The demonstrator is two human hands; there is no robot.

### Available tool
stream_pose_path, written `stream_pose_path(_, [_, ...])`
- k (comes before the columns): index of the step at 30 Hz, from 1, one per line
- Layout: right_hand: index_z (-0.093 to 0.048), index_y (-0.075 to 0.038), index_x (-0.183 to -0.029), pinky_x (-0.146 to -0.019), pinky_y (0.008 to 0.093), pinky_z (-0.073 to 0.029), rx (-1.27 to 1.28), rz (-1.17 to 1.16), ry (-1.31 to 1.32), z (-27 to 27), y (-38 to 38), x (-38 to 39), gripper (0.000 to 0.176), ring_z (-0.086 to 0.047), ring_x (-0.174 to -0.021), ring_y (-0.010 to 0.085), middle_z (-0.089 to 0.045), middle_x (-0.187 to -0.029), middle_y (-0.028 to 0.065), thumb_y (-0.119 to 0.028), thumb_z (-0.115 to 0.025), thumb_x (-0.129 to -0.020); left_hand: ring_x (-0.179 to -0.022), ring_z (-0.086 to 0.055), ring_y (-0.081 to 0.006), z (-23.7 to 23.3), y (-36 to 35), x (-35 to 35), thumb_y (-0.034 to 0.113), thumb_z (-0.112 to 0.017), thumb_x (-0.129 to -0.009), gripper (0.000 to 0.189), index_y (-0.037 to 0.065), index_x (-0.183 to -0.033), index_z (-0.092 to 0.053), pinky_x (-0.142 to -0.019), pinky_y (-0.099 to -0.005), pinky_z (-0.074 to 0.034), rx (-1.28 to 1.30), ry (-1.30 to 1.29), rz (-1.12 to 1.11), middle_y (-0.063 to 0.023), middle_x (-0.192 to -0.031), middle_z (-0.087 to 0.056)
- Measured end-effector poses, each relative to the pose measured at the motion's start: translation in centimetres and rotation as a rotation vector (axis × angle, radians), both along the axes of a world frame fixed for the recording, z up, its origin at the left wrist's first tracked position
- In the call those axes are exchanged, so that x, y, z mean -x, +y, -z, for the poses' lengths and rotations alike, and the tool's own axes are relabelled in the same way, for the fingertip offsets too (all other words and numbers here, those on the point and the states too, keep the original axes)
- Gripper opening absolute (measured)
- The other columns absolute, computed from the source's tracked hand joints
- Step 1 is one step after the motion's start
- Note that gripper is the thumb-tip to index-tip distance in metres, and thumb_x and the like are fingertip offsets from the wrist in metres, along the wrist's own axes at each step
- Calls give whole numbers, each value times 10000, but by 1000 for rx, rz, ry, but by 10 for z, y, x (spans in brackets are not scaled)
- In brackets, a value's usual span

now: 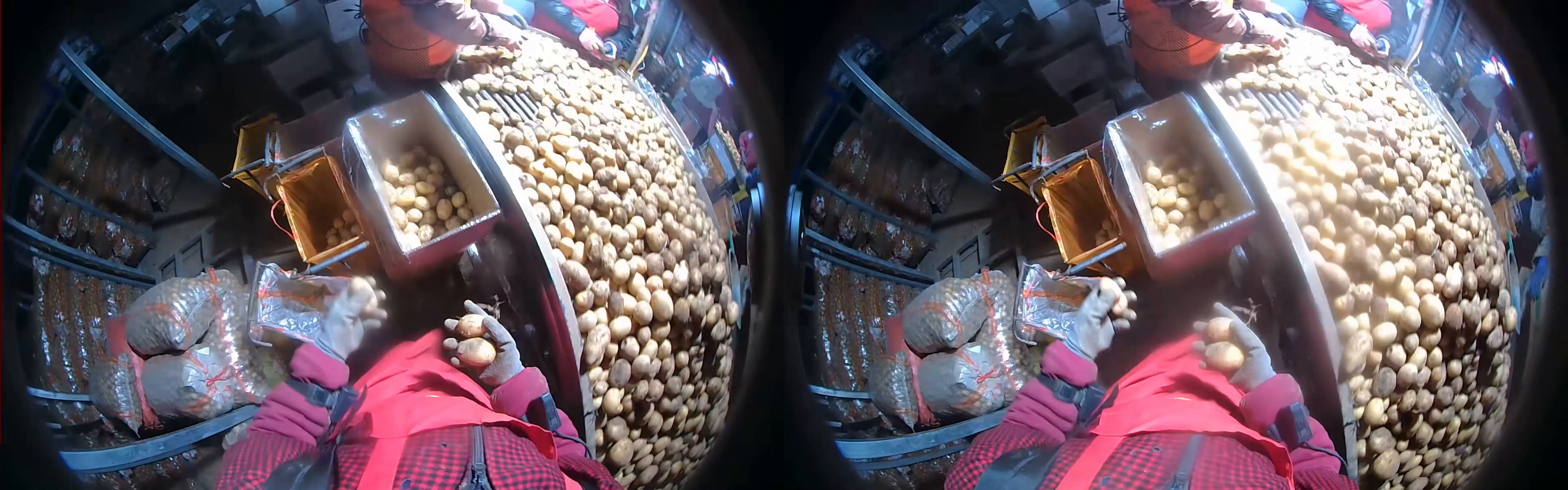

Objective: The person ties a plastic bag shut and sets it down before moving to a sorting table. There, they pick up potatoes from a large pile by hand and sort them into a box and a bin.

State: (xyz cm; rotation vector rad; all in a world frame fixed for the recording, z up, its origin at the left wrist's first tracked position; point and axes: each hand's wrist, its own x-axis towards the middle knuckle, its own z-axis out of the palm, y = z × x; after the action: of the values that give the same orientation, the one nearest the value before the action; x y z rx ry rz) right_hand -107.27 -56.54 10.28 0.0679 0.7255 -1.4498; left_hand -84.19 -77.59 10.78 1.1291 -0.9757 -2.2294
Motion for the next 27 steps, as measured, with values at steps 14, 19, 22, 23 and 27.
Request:
stream_pose_path(14, [-356,-154,-1534,-827,481,-572,-53,247,-87,-36,-85,58,732,-661,-1082,358,-621,-1299,189,-578,-550,-970,-1032,-628,-153,-62,-220,149,123,-674,-972,442,-8,-1369,-530,-914,-313,-517,1143,-154,42,-106,-1173,-647])
stream_pose_path(19, [-338,-134,-1534,-1032,481,-493,41,397,-101,-23,-105,63,577,-587,-1212,339,-565,-1354,197,-413,-493,-1054,-867,-715,-296,-49,-74,168,313,-817,-805,563,48,-1274,-654,-757,-380,-568,1401,-8,625,-145,-1057,-716])
stream_pose_path(22, [-324,-129,-1538,-1101,490,-436,44,407,210,-27,-113,57,574,-526,-1293,324,-526,-1398,192,-395,-491,-1057,-1020,-679,-321,-23,-35,181,405,-796,-799,688,88,-1371,-582,-845,-416,-546,1462,-37,663,-168,-1167,-658])
stream_pose_path(23, [-315,-124,-1538,-1143,504,-385,129,483,-102,-19,-116,64,565,-476,-1344,311,-502,-1420,191,-357,-499,-1057,-1123,-635,-346,-18,-34,182,408,-795,-790,720,109,-1400,-555,-920,-443,-519,1384,-126,734,-185,-1259,-609])
stream_pose_path(27, [-344,-109,-1523,-1146,518,-367,194,461,-16,-27,-121,81,537,-487,-1331,322,-514,-1408,189,-323,-498,-1055,-1156,-619,-367,-17,-38,191,295,-838,-754,738,94,-1398,-538,-977,-437,-504,1389,-76,631,-188,-1282,-608])
